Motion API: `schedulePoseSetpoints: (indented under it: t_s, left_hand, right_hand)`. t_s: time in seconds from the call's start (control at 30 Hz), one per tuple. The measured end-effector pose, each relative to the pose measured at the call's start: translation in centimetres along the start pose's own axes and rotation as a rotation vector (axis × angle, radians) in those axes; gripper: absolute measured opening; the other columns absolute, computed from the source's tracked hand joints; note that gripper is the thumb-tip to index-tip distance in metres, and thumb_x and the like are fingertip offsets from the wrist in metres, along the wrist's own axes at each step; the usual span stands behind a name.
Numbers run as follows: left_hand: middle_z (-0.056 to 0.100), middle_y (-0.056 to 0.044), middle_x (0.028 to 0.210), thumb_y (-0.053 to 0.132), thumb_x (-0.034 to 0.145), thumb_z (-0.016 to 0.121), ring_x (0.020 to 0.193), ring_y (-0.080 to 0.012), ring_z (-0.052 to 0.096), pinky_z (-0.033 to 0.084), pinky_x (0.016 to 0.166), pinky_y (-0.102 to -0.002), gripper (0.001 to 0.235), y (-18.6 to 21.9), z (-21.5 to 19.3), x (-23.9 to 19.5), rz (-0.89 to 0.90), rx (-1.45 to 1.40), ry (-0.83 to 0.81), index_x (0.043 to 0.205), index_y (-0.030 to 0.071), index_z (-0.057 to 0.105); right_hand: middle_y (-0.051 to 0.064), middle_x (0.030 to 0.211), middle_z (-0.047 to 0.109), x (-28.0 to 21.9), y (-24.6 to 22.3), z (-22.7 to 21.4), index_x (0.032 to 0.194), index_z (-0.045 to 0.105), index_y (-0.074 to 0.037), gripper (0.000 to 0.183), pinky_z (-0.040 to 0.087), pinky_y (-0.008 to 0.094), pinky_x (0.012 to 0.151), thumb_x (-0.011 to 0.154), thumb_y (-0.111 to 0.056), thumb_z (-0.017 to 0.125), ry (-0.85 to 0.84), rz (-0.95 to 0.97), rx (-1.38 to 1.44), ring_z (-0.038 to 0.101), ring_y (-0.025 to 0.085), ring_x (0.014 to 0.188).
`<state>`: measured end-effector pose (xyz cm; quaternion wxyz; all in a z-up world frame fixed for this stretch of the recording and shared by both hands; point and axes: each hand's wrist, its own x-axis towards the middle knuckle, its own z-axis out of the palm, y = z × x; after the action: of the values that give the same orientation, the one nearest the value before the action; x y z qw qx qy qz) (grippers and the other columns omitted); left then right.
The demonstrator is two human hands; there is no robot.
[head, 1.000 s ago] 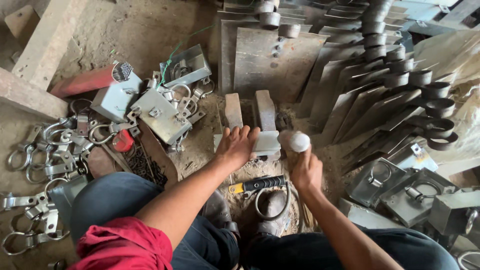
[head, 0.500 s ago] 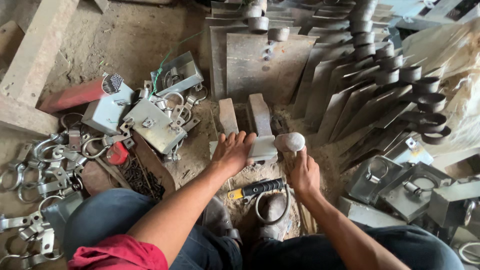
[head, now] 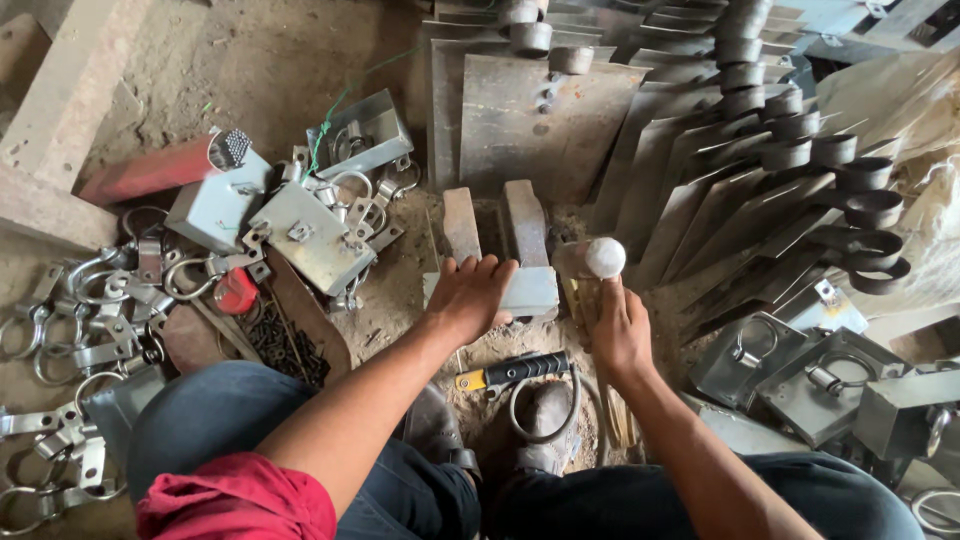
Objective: The person welds metal components together, then uses a hammer to shape or fit a metal box-like part while sitting on the floor surrounded by metal pieces.
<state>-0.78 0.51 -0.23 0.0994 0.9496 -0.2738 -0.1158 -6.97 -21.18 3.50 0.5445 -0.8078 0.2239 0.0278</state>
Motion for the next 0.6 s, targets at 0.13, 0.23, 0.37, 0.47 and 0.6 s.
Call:
schedulePoseSetpoints:
  t_s: [0.13, 0.23, 0.37, 0.47, 0.6]
  left_hand:
    - [0.059, -0.008, 0.122, 0.040, 0.083, 0.081, 0.117, -0.0295, 0.057, 0.039, 0.099, -0.054, 0.079, 0.2, 0.1, 0.2, -0.012, -0.022, 0.002, 0.148, 0.015, 0.043]
    - [0.058, -0.010, 0.123, 0.040, 0.083, 0.082, 0.117, -0.0299, 0.057, 0.039, 0.099, -0.054, 0.080, 0.3, -0.5, 0.2, -0.016, -0.010, -0.050, 0.148, 0.014, 0.043]
    - [0.058, -0.010, 0.121, 0.042, 0.080, 0.084, 0.115, -0.0308, 0.056, 0.040, 0.095, -0.054, 0.085, 0.3, -0.7, -0.2, 0.010, 0.002, -0.008, 0.146, 0.010, 0.041]
    - [0.058, -0.010, 0.122, 0.041, 0.079, 0.085, 0.114, -0.0308, 0.057, 0.040, 0.096, -0.054, 0.084, 0.3, -0.3, -0.1, 0.008, 0.012, 0.001, 0.146, 0.011, 0.043]
    - [0.058, -0.009, 0.121, 0.037, 0.082, 0.083, 0.113, -0.0284, 0.058, 0.041, 0.098, -0.053, 0.081, 0.3, -0.1, 0.3, -0.010, 0.023, -0.043, 0.148, 0.012, 0.042]
  right_hand:
    - [0.010, 0.075, 0.061, 0.0, -0.3, 0.4, 0.107, 0.063, 0.001, 0.067, 0.046, 0.038, 0.054, 0.106, -0.056, 0.028, -0.088, 0.168, -0.017, 0.055, 0.018, 0.061]
    - [0.010, 0.073, 0.060, -0.3, -1.3, 0.1, 0.102, 0.063, 0.000, 0.074, 0.048, 0.038, 0.053, 0.104, -0.060, 0.021, -0.155, 0.193, 0.120, 0.055, 0.019, 0.059]
    - [0.010, 0.070, 0.055, -0.2, -1.9, -0.9, 0.100, 0.060, -0.006, 0.072, 0.048, 0.041, 0.051, 0.103, -0.065, 0.018, -0.213, 0.133, 0.293, 0.053, 0.021, 0.057]
    - [0.011, 0.069, 0.059, 0.3, -1.6, -0.5, 0.090, 0.062, -0.002, 0.082, 0.051, 0.040, 0.051, 0.103, -0.066, 0.014, -0.171, 0.150, 0.128, 0.057, 0.020, 0.057]
    - [0.010, 0.071, 0.065, -0.1, -1.5, 0.0, 0.096, 0.066, -0.004, 0.078, 0.049, 0.036, 0.055, 0.101, -0.068, 0.021, -0.073, 0.103, -0.101, 0.059, 0.017, 0.060]
